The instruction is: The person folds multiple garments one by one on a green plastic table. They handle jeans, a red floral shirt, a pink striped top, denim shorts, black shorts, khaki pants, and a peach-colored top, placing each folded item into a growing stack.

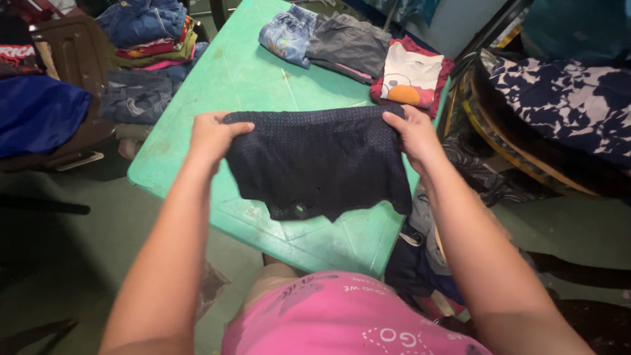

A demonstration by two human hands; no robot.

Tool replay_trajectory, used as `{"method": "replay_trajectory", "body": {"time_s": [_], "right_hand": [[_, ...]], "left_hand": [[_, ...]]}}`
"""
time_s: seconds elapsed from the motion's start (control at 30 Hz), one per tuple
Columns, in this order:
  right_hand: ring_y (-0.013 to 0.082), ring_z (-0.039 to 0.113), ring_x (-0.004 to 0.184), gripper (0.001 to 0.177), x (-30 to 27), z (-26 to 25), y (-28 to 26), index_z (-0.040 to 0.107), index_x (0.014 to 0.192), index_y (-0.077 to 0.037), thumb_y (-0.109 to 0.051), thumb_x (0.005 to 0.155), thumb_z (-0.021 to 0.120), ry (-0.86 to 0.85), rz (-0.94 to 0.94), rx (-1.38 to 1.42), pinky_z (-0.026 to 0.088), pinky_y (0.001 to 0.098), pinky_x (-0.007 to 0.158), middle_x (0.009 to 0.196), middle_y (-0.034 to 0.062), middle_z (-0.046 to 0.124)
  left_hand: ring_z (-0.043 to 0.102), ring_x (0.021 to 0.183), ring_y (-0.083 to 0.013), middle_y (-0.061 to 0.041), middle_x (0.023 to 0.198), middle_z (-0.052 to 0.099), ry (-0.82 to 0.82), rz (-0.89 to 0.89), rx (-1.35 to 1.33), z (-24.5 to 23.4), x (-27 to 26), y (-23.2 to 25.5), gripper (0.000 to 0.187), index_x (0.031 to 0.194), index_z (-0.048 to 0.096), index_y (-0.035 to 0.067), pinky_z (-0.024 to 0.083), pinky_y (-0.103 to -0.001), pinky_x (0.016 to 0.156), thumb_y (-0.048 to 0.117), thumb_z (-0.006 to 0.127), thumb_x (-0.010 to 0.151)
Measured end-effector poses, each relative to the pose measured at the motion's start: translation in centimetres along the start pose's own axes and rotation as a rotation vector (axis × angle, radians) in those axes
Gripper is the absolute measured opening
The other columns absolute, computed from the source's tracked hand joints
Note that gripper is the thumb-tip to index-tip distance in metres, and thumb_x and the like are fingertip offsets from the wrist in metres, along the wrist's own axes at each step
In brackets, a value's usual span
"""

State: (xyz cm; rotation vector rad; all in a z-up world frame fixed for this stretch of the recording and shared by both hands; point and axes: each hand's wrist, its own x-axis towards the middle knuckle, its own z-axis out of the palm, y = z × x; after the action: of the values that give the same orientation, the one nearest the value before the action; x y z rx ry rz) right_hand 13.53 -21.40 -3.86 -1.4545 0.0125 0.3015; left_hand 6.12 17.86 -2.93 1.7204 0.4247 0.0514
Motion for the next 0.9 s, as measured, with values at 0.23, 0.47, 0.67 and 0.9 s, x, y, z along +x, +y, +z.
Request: {"method": "replay_trajectory", "body": {"time_s": [0.23, 0.47, 0.67, 0.9], "right_hand": [[0.0082, 0.055, 0.086, 0.017, -4.9, 10.4, 1.9, 0.060, 0.116, -0.005, -0.010, 0.105, 0.073, 0.087, -0.414, -0.062, 0.046, 0.0258, 0.074, 0.099, 0.0018, 0.060], [0.0347, 0.067, 0.122, 0.043, -11.4, 16.3, 2.3, 0.065, 0.122, -0.008, -0.017, 0.082, 0.079, -0.443, -0.938, -0.805, 0.051, 0.0432, 0.102, 0.136, 0.0132, 0.067], [0.0191, 0.071, 0.108, 0.049, -6.8, 13.0, 5.8, 0.059, 0.137, -0.007, -0.015, 0.091, 0.077, -0.092, -0.383, -0.495, 0.056, 0.0343, 0.093, 0.132, 0.0069, 0.070], [0.0199, 0.067, 0.114, 0.068, -3.3, 14.3, 14.5, 0.054, 0.138, 0.000, -0.017, 0.080, 0.084, -0.277, -0.293, -0.337, 0.053, 0.0342, 0.096, 0.124, 0.0092, 0.070]], "left_hand": [[0.080, 0.088, -0.0232, -0.015, 0.106, 0.078, -0.366, -0.311, -0.907, 3.6, -3.8, -0.9, 0.037, 0.113, 0.068, -0.004, 0.065, -0.039, 0.080, 0.020, 0.068, 0.084], [0.073, 0.083, -0.0185, -0.010, 0.098, 0.078, -0.367, -0.217, -0.394, 3.7, -2.8, -0.9, 0.035, 0.111, 0.075, 0.000, 0.058, -0.034, 0.075, 0.026, 0.076, 0.089], [0.071, 0.082, -0.0094, -0.004, 0.093, 0.079, -0.390, 0.217, 0.045, 1.7, -2.3, 2.4, 0.032, 0.109, 0.076, 0.001, 0.057, -0.028, 0.075, 0.020, 0.079, 0.084], [0.069, 0.085, -0.0097, -0.004, 0.096, 0.079, -0.633, 0.178, 0.030, 1.6, -4.2, 6.5, 0.029, 0.109, 0.078, -0.001, 0.058, -0.029, 0.080, 0.016, 0.079, 0.085]]}}
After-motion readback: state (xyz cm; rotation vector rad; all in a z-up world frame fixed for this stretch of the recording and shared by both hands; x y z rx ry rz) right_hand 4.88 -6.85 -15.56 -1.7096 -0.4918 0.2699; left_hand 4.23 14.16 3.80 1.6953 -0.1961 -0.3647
